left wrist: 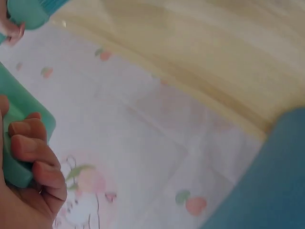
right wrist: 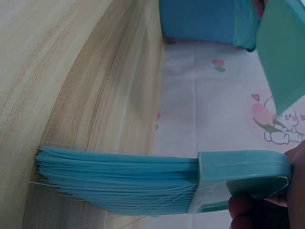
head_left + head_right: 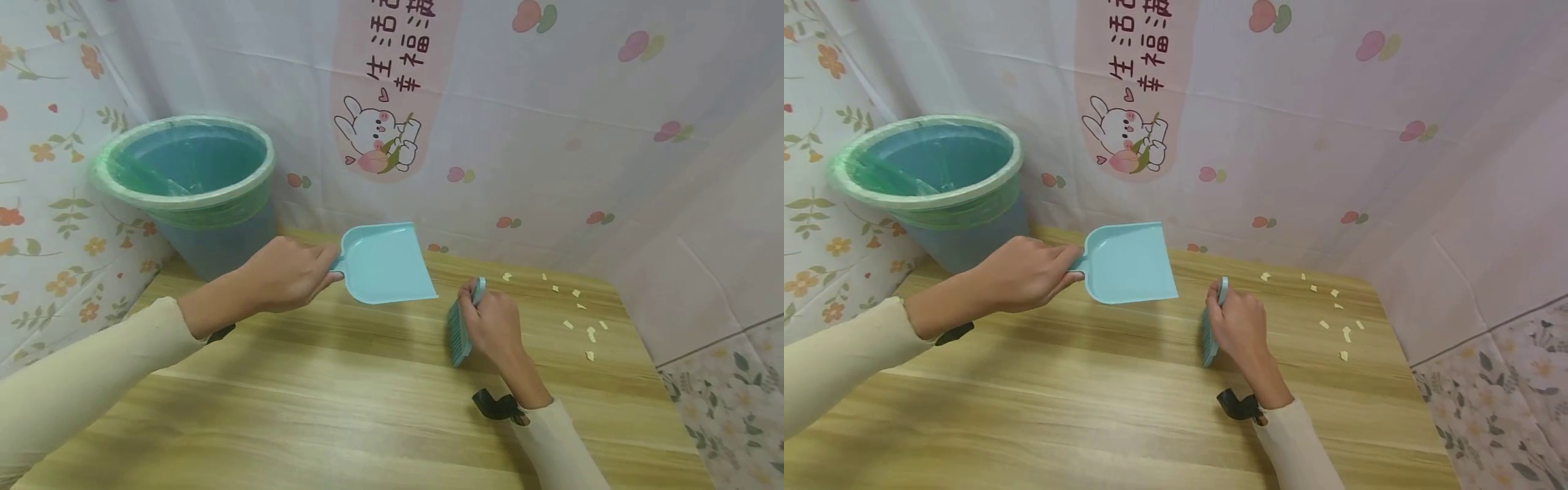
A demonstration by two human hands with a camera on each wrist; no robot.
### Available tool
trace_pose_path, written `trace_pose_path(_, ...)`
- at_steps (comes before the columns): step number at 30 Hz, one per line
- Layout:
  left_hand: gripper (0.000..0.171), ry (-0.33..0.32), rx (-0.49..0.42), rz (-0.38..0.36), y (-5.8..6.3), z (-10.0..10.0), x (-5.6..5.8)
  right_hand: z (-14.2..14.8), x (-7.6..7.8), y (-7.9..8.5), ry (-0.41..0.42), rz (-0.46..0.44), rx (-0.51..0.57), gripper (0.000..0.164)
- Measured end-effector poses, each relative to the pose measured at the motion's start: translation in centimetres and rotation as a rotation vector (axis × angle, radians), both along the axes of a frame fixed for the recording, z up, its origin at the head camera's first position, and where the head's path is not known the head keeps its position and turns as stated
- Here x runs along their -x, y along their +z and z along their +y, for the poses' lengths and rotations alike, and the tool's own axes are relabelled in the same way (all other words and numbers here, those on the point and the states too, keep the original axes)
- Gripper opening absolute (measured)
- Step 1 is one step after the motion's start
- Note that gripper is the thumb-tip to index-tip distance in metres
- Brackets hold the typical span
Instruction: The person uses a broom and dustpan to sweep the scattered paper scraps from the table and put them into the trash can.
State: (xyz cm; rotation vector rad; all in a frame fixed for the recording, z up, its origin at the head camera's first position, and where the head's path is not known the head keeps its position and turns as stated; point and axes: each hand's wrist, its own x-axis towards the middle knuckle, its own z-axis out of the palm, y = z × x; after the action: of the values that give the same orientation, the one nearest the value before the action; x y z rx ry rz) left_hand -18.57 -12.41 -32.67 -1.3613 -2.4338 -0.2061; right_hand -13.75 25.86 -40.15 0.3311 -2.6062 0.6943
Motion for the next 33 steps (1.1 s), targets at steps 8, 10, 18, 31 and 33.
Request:
trace_pose_path(8, 0.027, -0.011, 0.062, -0.138, -3.0, 2.4, 0.0, 0.0, 0.0, 0.0, -0.005, -0.001, 0.003, 0.033)
trace_pose_path(10, 0.027, -0.007, 0.095, -0.153, -3.7, 2.8, -0.1, 0.0, 0.0, 0.0, -0.004, -0.001, 0.005, 0.032)
trace_pose_path(18, 0.027, -0.012, 0.160, -0.246, -6.6, 4.3, 0.1, -0.2, 0.0, -0.1, 0.008, -0.002, 0.006, 0.031)
trace_pose_path(31, 0.029, 0.007, 0.233, -0.436, -9.3, 5.7, 0.6, -0.1, -0.2, -0.1, -0.010, -0.019, -0.014, 0.034)
trace_pose_path(33, 0.028, 0.000, 0.234, -0.437, -9.6, 5.7, 0.6, -0.1, -0.2, -0.1, -0.007, -0.017, -0.016, 0.034)
